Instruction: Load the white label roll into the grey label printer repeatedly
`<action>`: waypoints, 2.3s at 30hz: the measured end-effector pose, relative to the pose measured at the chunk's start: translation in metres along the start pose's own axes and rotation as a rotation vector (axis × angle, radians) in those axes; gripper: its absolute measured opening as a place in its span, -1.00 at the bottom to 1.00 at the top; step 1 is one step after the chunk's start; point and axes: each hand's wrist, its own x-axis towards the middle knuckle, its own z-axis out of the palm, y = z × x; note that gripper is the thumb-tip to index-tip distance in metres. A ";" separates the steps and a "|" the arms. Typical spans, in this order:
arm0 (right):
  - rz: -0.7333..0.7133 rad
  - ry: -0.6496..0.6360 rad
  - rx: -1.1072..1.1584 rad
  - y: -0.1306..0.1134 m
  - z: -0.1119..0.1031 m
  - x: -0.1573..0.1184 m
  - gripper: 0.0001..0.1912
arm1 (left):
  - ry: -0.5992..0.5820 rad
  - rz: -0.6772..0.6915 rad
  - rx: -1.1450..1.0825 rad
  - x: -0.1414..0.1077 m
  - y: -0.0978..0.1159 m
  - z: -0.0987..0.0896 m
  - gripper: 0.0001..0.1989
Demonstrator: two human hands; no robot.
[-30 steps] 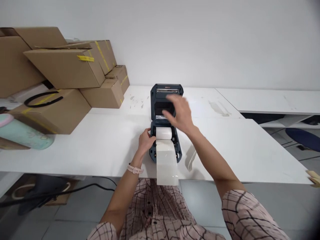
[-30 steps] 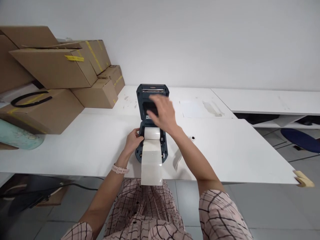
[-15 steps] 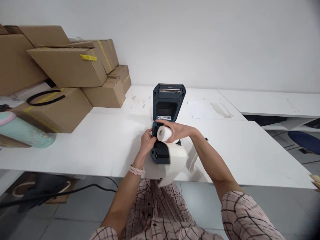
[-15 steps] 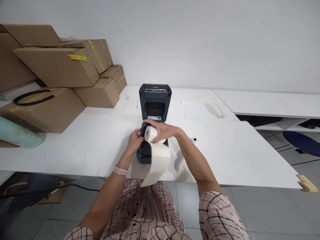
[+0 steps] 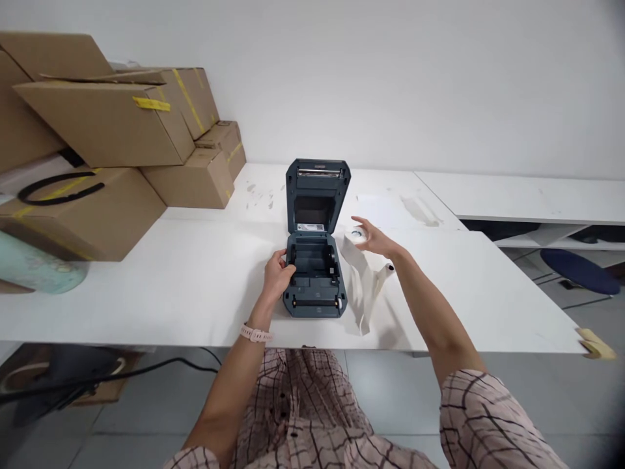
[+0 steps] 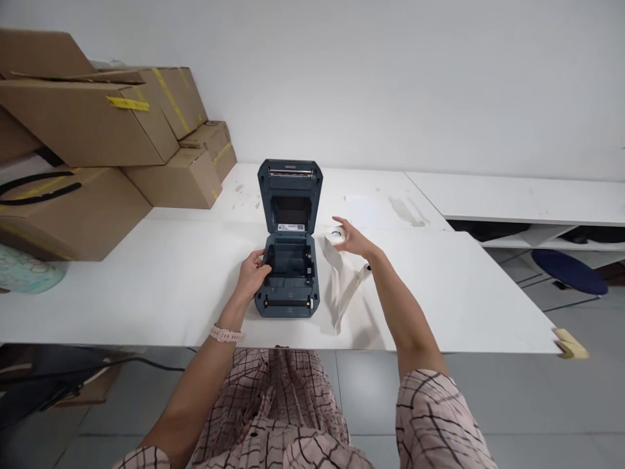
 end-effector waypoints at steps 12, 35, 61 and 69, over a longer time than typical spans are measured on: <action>0.120 -0.016 0.276 0.055 -0.017 -0.123 -0.27 | 0.022 -0.017 -0.031 -0.002 0.002 0.001 -0.38; -0.424 -0.230 -0.488 -0.094 0.107 -0.055 -0.56 | 0.001 -0.066 -0.138 -0.006 -0.004 0.001 -0.35; -0.098 0.221 0.342 -0.104 0.161 -0.171 -0.60 | -0.129 -0.197 -0.416 -0.029 -0.010 -0.003 -0.35; -0.224 0.717 0.679 -0.101 0.078 -0.078 -0.61 | -0.157 -0.161 -0.363 -0.092 -0.034 -0.020 -0.34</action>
